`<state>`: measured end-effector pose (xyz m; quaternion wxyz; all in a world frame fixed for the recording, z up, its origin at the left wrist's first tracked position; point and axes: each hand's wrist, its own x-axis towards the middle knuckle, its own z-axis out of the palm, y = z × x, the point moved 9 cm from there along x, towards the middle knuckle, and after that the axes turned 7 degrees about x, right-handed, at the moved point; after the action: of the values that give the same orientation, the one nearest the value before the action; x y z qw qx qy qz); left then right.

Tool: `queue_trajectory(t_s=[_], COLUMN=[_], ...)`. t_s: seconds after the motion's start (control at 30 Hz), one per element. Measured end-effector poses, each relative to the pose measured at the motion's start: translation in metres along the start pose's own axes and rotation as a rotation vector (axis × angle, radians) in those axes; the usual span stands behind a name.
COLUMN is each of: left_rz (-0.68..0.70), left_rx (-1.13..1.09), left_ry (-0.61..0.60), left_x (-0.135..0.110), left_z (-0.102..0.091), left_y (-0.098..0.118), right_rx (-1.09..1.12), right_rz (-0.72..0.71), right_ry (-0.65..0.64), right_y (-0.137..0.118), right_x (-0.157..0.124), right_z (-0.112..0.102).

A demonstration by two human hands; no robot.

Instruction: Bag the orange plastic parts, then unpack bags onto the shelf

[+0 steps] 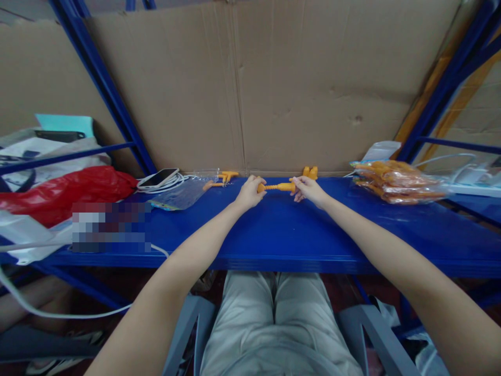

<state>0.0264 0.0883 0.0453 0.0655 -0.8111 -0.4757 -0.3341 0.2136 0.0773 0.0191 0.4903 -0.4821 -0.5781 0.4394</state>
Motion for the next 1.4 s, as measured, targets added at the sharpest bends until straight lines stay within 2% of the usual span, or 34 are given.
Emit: queue_trajectory(t_s=[0.23, 0.4, 0.57, 0.77, 1.03, 1.23, 1.4], left_rz=[-0.028, -0.003, 0.007, -0.007, -0.031, -0.030, -0.028], left_rx=[0.003, -0.017, -0.018, -0.020, -0.013, -0.021, -0.025], left_ry=[0.019, 0.025, -0.004, 0.001, 0.037, 0.046, 0.044], left_x=[0.001, 0.000, -0.001, -0.002, -0.002, -0.001, -0.001], left_z=[-0.002, -0.003, -0.001, -0.001, -0.005, -0.005, -0.004], left_y=[-0.005, -0.004, 0.003, 0.005, 0.001, 0.001, 0.002], right_rx=[0.027, -0.056, -0.081, 0.000, 0.089, 0.041, -0.021], right_rz=[-0.024, -0.030, 0.052, 0.078, 0.069, 0.053, 0.060], right_ry=[-0.092, -0.138, -0.096, -0.029, -0.134, -0.146, -0.109], right_y=[0.001, 0.003, 0.008, 0.004, 0.002, 0.003, 0.006], right_x=[0.002, 0.002, 0.002, -0.003, -0.006, -0.005, -0.004], right_z=[0.002, 0.003, 0.000, 0.002, 0.009, 0.008, 0.004])
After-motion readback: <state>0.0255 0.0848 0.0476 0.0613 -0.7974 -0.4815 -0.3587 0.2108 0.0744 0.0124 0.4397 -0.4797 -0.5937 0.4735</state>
